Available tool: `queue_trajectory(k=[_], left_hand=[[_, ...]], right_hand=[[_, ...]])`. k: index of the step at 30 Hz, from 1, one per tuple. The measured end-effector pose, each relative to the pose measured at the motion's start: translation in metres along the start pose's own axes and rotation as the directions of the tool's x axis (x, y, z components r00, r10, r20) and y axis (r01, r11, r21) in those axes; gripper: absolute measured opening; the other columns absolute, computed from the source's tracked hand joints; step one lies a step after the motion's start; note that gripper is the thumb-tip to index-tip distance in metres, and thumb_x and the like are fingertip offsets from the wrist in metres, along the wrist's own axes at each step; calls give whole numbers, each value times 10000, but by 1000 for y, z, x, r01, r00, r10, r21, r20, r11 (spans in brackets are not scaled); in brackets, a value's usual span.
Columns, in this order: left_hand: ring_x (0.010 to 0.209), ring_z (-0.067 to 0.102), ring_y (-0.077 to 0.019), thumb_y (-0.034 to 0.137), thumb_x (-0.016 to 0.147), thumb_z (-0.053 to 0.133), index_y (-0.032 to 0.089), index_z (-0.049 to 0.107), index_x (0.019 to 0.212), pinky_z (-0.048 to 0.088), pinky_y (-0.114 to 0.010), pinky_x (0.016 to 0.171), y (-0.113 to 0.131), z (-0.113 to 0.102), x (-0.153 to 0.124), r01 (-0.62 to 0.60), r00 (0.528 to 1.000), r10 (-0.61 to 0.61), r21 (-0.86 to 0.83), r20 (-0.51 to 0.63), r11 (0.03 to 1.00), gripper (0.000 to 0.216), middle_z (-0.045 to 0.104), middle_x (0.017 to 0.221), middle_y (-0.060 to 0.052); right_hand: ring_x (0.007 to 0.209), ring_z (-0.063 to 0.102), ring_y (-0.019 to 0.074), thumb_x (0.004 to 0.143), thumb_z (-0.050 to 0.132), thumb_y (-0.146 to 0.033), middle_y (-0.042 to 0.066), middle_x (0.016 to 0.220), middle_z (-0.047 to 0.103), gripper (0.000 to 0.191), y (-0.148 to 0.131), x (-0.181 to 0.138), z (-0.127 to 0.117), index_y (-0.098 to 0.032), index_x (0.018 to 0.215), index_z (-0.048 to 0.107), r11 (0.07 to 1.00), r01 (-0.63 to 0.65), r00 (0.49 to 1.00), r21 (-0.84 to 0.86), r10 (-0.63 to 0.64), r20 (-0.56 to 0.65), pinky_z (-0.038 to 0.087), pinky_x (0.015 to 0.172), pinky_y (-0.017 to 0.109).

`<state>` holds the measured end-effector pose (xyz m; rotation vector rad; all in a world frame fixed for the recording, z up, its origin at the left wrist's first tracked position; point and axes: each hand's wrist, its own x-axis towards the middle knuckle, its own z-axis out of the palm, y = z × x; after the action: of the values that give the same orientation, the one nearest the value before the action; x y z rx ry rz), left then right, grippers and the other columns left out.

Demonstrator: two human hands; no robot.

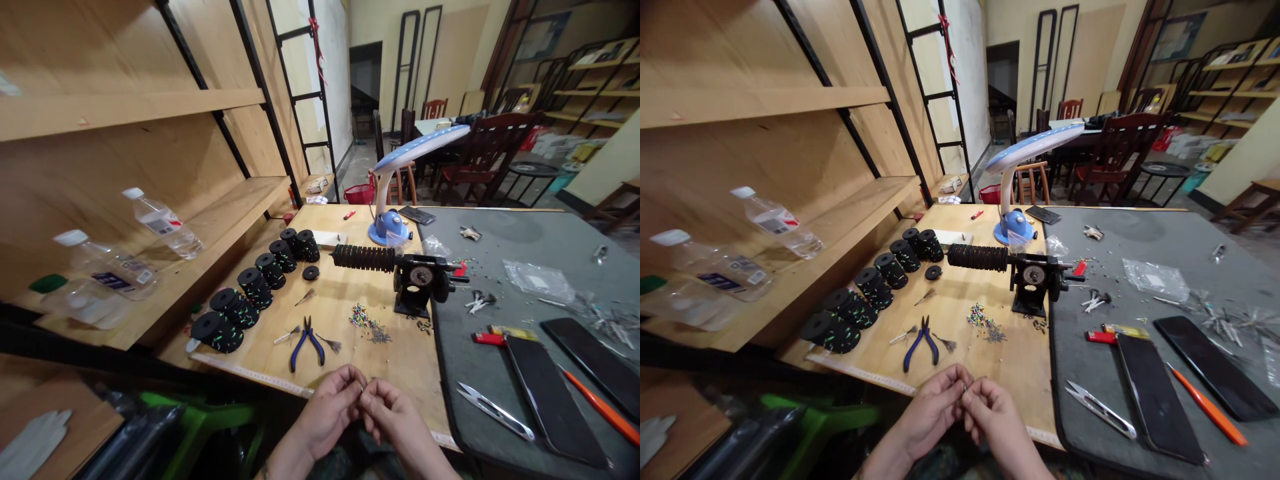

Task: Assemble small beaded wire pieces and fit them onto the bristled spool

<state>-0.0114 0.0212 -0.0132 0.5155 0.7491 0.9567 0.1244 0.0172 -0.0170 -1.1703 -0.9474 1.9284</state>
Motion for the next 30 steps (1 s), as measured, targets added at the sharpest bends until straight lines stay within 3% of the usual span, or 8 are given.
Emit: queue_trajectory(k=[9, 15, 18, 20, 24, 28, 30], left_hand=[[498, 536, -93, 307, 758, 742, 154, 585, 789, 385, -209, 498, -3, -3, 1, -94, 992, 104, 131, -68, 987, 222, 575, 680, 14], [729, 534, -138, 260, 750, 745, 143, 620, 721, 408, -219, 679, 8, -4, -1, -253, 947, 311, 409, -81, 877, 174, 570, 741, -8], [592, 480, -97, 308, 804, 690, 154, 594, 761, 348, -191, 541, 17, 1, -1, -242, 953, 293, 385, -80, 891, 186, 548, 670, 15], [498, 429, -73, 351, 824, 663, 168, 548, 773, 269, -181, 454, 22, 4, 0, -198, 969, 233, 323, -75, 926, 222, 542, 626, 29], [451, 387, -53, 358, 796, 699, 178, 493, 758, 239, -172, 433, 32, 11, -3, -147, 986, 160, 216, -44, 965, 276, 526, 576, 47], [450, 360, -43, 321, 785, 724, 168, 494, 755, 199, -159, 427, 49, 21, -9, -148, 989, 146, 57, 35, 987, 277, 495, 555, 54], [465, 366, -42, 293, 799, 716, 161, 504, 748, 200, -153, 433, 60, 28, -14, -188, 978, 190, -24, 88, 982, 255, 491, 563, 48]], right_hand=[[336, 343, 48, 604, 650, -742, -66, 442, 522, 567, 0, 5, 1, -202, 661, 488, 998, 38, 999, -42, -38, -9, 200, 396, 195], [352, 293, 62, 690, 599, -695, -83, 416, 483, 498, -7, 7, -1, -207, 693, 497, 980, 40, 999, -193, -40, 4, 209, 403, 202], [425, 394, 101, 802, 550, -572, -56, 472, 500, 388, -11, 6, -4, -202, 688, 529, 921, 146, 988, -360, -156, 3, 300, 456, 223], [528, 496, 137, 864, 525, -436, -20, 550, 551, 306, -15, 4, -5, -197, 678, 565, 824, 258, 960, -504, -277, 38, 359, 527, 241], [670, 585, 173, 919, 491, -266, 24, 710, 655, 209, -26, -3, -6, -214, 779, 638, 522, 445, 870, -727, -443, 214, 394, 624, 256], [663, 550, 186, 951, 416, -219, 53, 716, 625, 232, -39, -8, -5, -203, 841, 619, 181, 596, 702, -782, -590, 399, 377, 584, 272], [663, 529, 189, 953, 386, -179, 56, 715, 609, 229, -46, -6, -6, -193, 881, 602, 71, 624, 629, -778, -636, 446, 380, 576, 278]])
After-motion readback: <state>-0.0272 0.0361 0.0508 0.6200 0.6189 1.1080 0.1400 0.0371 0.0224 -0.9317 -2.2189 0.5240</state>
